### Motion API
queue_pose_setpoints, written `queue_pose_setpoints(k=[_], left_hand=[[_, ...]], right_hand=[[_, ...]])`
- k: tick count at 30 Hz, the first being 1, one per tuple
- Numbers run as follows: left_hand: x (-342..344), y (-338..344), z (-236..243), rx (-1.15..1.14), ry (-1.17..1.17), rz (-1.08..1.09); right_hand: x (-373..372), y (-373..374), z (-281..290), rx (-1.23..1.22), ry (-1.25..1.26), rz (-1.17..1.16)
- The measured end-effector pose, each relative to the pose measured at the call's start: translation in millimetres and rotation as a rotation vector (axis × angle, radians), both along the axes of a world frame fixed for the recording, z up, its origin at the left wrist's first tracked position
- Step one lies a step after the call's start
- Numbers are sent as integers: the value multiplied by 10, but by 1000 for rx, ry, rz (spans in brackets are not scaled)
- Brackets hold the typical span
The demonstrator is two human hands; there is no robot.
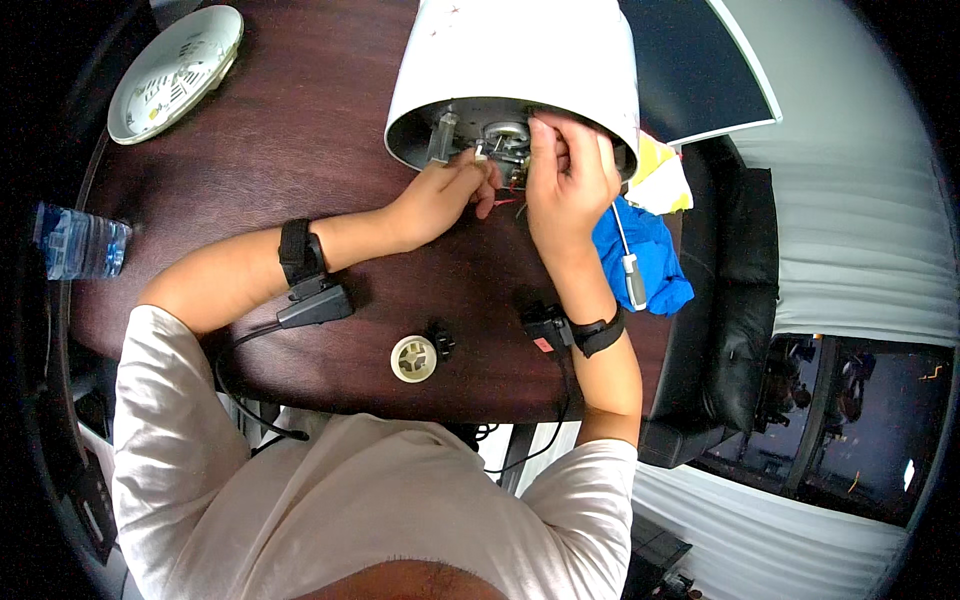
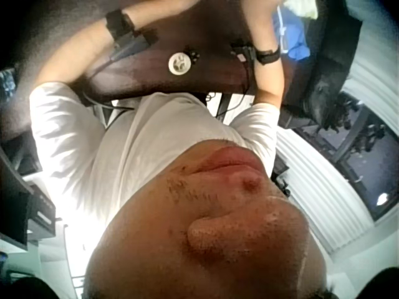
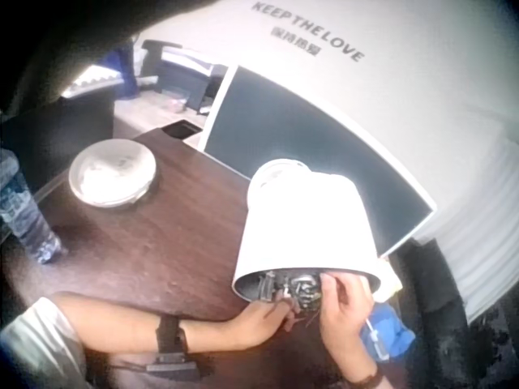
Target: The person works on the internal wiring of a white cylindrical device, likely a lamp, using a multimeter to test connections. They repeatedly probe and adjust wires inside the housing while seated at a table.
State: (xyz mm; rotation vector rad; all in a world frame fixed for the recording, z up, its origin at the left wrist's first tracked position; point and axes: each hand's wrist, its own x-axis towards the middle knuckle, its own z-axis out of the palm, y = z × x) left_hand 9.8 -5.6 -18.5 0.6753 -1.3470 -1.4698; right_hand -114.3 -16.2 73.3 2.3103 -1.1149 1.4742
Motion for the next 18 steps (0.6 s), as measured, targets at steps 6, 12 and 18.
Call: queue_pose_setpoints(k=[6, 12, 18], left_hand=[[4, -11, 7, -24, -17, 77], [37, -18, 97, -26, -142, 154], [25, -33, 95, 15, -91, 56]], right_hand=[[14, 3, 22, -23, 38, 5], [-8, -18, 31, -41, 77, 7], [16, -14, 45, -32, 73, -8]])
